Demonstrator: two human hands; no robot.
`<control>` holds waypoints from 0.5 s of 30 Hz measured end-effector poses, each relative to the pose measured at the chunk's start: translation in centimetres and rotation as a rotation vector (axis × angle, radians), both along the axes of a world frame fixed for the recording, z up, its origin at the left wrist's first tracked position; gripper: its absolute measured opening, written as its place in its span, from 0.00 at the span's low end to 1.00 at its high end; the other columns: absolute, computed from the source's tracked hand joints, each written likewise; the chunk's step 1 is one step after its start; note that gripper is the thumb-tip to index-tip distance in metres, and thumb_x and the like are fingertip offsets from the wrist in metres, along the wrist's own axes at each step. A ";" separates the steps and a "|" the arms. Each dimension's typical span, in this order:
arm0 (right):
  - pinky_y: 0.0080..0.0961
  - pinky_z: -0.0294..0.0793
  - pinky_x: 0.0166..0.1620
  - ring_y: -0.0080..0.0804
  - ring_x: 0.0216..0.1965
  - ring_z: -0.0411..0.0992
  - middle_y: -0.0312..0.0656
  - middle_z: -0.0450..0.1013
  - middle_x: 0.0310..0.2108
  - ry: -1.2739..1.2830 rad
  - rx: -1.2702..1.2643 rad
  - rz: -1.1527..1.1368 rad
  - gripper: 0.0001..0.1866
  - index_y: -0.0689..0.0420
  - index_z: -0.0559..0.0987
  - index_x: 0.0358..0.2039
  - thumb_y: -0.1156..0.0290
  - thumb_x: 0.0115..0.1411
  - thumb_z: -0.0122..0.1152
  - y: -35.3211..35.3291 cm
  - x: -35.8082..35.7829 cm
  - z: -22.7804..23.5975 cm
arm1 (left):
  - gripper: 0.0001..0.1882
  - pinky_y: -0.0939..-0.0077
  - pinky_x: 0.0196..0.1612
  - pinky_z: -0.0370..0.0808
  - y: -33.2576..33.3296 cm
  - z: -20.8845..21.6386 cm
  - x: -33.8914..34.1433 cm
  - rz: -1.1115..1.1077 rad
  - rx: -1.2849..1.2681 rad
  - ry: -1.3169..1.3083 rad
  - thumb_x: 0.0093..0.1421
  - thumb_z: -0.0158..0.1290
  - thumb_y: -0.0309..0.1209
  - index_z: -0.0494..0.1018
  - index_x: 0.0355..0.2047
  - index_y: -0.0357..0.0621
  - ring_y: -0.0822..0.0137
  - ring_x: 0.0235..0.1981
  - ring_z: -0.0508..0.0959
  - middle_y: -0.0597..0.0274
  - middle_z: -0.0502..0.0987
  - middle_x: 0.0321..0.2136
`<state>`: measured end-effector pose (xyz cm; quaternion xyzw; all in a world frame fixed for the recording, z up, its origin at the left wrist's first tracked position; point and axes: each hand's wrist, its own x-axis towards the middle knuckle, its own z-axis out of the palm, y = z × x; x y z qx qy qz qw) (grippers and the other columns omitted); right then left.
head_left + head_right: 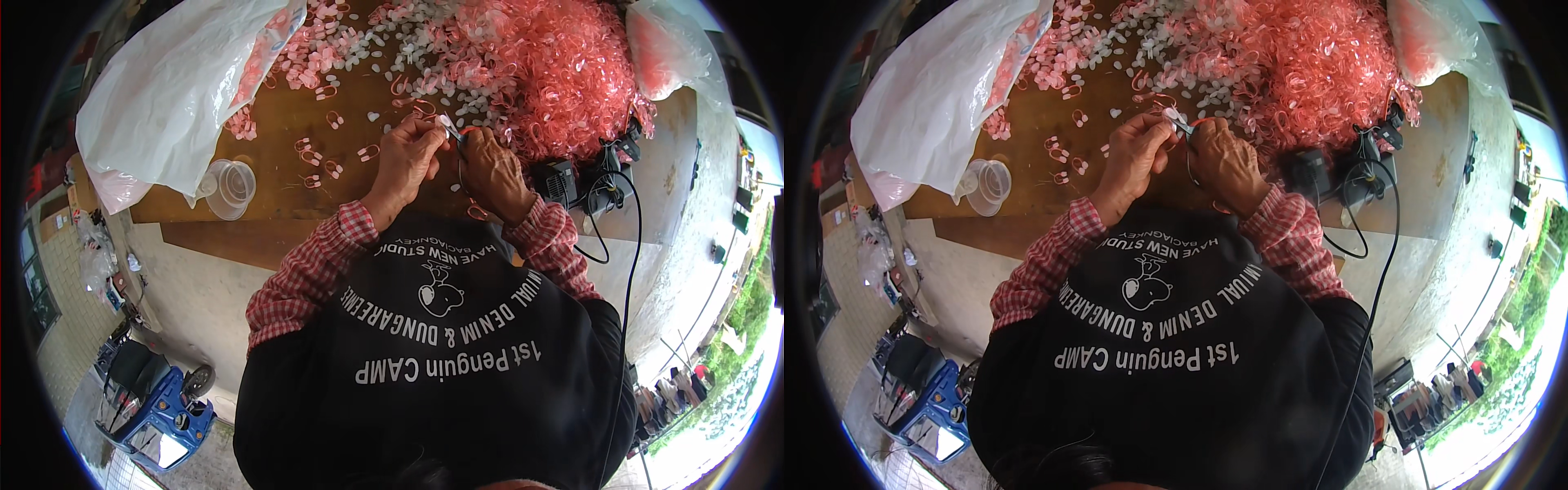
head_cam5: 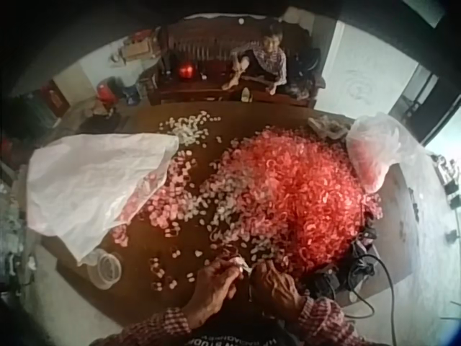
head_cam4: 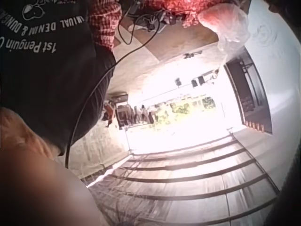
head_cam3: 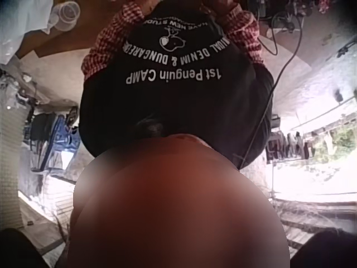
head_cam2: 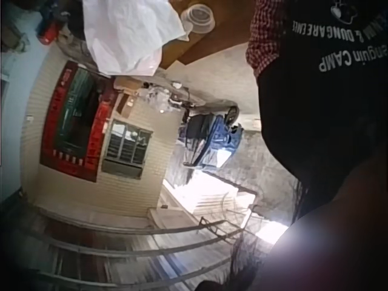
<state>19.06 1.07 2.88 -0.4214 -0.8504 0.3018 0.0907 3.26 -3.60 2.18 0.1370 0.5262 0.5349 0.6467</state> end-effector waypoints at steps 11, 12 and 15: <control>0.46 0.71 0.29 0.54 0.28 0.71 0.53 0.68 0.30 -0.013 0.065 0.008 0.11 0.60 0.66 0.37 0.73 0.55 0.56 0.0 0.5 -0.6 | 0.08 0.84 0.11 0.57 0.4 -0.1 0.2 0.038 -0.100 -0.084 0.60 0.56 0.29 0.72 0.27 0.39 0.78 0.10 0.64 0.62 0.74 0.21; 0.46 0.71 0.28 0.54 0.27 0.72 0.52 0.69 0.29 -0.040 0.075 0.011 0.11 0.60 0.66 0.36 0.73 0.55 0.56 0.1 0.5 -0.7 | 0.08 0.84 0.11 0.57 0.4 -0.2 0.2 0.041 -0.108 -0.074 0.60 0.56 0.29 0.71 0.27 0.39 0.78 0.10 0.64 0.62 0.74 0.21; 0.43 0.74 0.26 0.50 0.26 0.75 0.51 0.71 0.30 -0.055 0.036 0.043 0.14 0.61 0.69 0.34 0.65 0.56 0.58 0.3 0.6 -0.8 | 0.06 0.85 0.13 0.59 0.4 -0.6 0.1 0.040 -0.129 -0.054 0.60 0.55 0.29 0.71 0.28 0.41 0.78 0.12 0.65 0.63 0.74 0.23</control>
